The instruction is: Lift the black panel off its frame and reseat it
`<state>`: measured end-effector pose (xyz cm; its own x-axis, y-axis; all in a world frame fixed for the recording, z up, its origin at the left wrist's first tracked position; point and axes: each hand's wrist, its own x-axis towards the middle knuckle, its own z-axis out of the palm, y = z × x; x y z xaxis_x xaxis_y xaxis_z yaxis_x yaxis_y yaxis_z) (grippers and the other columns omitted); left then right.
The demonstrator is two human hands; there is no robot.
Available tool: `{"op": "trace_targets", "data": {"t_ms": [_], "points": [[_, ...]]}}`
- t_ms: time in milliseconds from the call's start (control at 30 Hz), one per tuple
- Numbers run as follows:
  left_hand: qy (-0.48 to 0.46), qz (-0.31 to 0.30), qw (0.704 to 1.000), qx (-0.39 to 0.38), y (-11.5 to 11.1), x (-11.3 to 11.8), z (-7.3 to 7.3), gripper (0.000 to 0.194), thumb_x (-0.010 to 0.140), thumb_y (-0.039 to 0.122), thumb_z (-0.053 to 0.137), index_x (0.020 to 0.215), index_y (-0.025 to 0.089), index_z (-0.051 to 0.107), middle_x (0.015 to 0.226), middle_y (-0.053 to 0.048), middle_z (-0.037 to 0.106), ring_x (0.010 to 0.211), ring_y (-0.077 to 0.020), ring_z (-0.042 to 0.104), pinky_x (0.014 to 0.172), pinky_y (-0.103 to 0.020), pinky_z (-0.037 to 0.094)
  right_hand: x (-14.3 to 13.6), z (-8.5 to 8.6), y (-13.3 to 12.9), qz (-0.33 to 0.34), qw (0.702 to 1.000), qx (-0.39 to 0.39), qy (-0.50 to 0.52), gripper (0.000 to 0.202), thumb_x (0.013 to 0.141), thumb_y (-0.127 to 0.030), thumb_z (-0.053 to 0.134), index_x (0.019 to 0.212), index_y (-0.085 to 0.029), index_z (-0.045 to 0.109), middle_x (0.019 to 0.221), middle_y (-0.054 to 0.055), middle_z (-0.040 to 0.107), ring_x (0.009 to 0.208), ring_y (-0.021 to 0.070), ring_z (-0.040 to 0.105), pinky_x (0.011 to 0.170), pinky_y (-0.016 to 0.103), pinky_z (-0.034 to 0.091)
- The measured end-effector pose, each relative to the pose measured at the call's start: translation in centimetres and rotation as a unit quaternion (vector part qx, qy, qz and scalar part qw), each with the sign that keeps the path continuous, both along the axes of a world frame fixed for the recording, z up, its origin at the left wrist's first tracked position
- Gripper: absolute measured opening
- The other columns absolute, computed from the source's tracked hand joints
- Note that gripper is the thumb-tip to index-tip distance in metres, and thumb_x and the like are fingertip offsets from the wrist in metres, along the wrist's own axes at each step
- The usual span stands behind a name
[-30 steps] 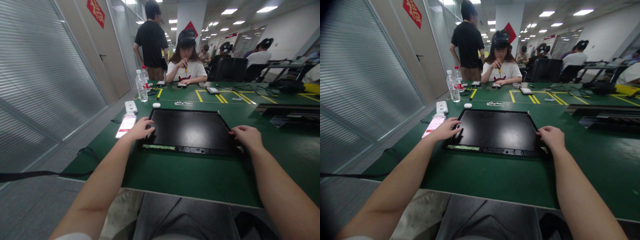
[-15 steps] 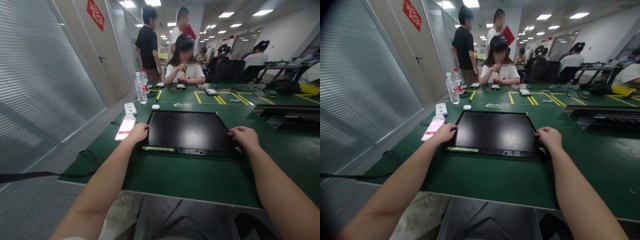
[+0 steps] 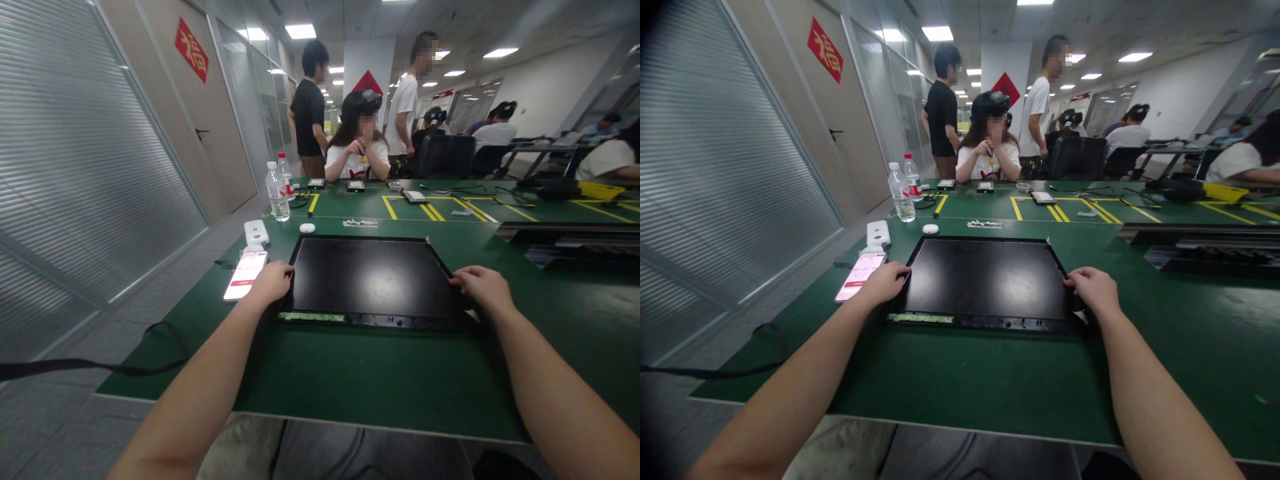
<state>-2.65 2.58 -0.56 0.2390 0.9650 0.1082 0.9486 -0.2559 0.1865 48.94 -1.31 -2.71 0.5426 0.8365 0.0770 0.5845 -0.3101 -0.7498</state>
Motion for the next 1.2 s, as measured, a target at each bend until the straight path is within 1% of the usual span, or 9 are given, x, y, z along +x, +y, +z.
{"op": "trace_targets", "data": {"t_ms": [200,367,467,567,667,800,933,1067,1200], "points": [[0.0,0.011,1.0,-0.001,0.0,0.2,-0.1,0.056,0.089,0.023,0.054,0.136,0.026,0.085,0.133,-0.012,0.083,0.129,-0.0393,0.074,0.115,-0.05,0.059,-0.8,0.4,-0.5,0.003,1.0,-0.001,-0.021,0.014,0.077,-0.038,0.067,0.079,-0.027,0.075,0.079,0.006,0.082,0.061,0.0236,0.069,0.07,0.04,0.059],[0.001,0.015,1.0,-0.006,-0.1,0.3,0.1,0.053,0.091,0.023,0.053,0.134,0.022,0.084,0.134,-0.016,0.081,0.129,-0.0415,0.074,0.115,-0.052,0.059,-1.4,1.0,-0.6,0.001,0.999,-0.022,-0.039,0.012,0.08,-0.035,0.065,0.079,-0.027,0.075,0.081,0.005,0.083,0.065,0.0242,0.071,0.075,0.041,0.058],[0.0,0.015,1.0,-0.006,-0.3,0.3,0.1,0.051,0.093,0.022,0.053,0.134,0.023,0.083,0.135,-0.014,0.081,0.129,-0.0397,0.074,0.115,-0.049,0.058,-1.2,1.1,-0.6,0.006,0.999,-0.027,-0.04,0.012,0.08,-0.035,0.066,0.079,-0.027,0.075,0.082,0.006,0.083,0.065,0.0244,0.071,0.073,0.041,0.058],[-0.001,0.022,1.0,-0.002,-0.3,0.3,0.1,0.053,0.094,0.02,0.054,0.142,0.024,0.077,0.138,-0.013,0.081,0.132,-0.0373,0.073,0.116,-0.047,0.058,-0.9,0.9,-0.5,0.01,0.999,-0.02,-0.037,0.013,0.079,-0.035,0.067,0.08,-0.026,0.076,0.081,0.006,0.083,0.064,0.025,0.071,0.072,0.041,0.059],[0.003,0.042,0.999,0.002,-0.2,0.4,-0.1,0.056,0.095,0.016,0.055,0.149,0.019,0.07,0.14,-0.016,0.079,0.134,-0.0364,0.072,0.116,-0.047,0.056,-0.8,0.8,-0.5,0.013,0.999,-0.014,-0.027,0.014,0.079,-0.035,0.067,0.082,-0.025,0.077,0.082,0.007,0.084,0.064,0.0243,0.071,0.073,0.041,0.059],[0.021,0.067,0.997,-0.008,0.1,0.7,-0.4,0.044,0.097,0.013,0.054,0.136,0.007,0.074,0.135,-0.025,0.078,0.131,-0.0376,0.073,0.115,-0.046,0.056,-1.0,0.8,-0.5,0.005,1.0,-0.002,-0.015,0.013,0.077,-0.034,0.068,0.078,-0.024,0.076,0.076,0.008,0.082,0.058,0.0221,0.067,0.069,0.038,0.058],[0.036,0.068,0.997,-0.018,0.1,0.9,-0.4,0.038,0.098,0.01,0.052,0.123,0.006,0.081,0.138,-0.026,0.076,0.132,-0.0362,0.073,0.118,-0.041,0.053,-1.3,1.0,-0.5,-0.01,1.0,-0.008,-0.008,0.014,0.077,-0.034,0.066,0.078,-0.024,0.076,0.079,0.008,0.082,0.059,0.0222,0.066,0.066,0.037,0.056],[0.038,0.07,0.997,-0.018,0.0,1.1,-0.3,0.041,0.099,0.009,0.051,0.125,0.004,0.082,0.139,-0.026,0.076,0.133,-0.0364,0.073,0.119,-0.04,0.052,-1.3,0.9,-0.5,-0.01,1.0,-0.015,-0.01,0.015,0.077,-0.035,0.066,0.078,-0.024,0.076,0.08,0.008,0.083,0.06,0.0224,0.067,0.069,0.038,0.056],[0.028,0.071,0.997,-0.013,0.0,1.1,-0.4,0.041,0.098,0.008,0.052,0.127,0.001,0.082,0.137,-0.028,0.076,0.13,-0.0375,0.073,0.118,-0.041,0.053,-1.0,0.3,-0.3,-0.007,1.0,0.003,-0.014,0.016,0.075,-0.037,0.065,0.079,-0.025,0.076,0.077,0.007,0.082,0.06,0.0231,0.067,0.068,0.038,0.056]]}}
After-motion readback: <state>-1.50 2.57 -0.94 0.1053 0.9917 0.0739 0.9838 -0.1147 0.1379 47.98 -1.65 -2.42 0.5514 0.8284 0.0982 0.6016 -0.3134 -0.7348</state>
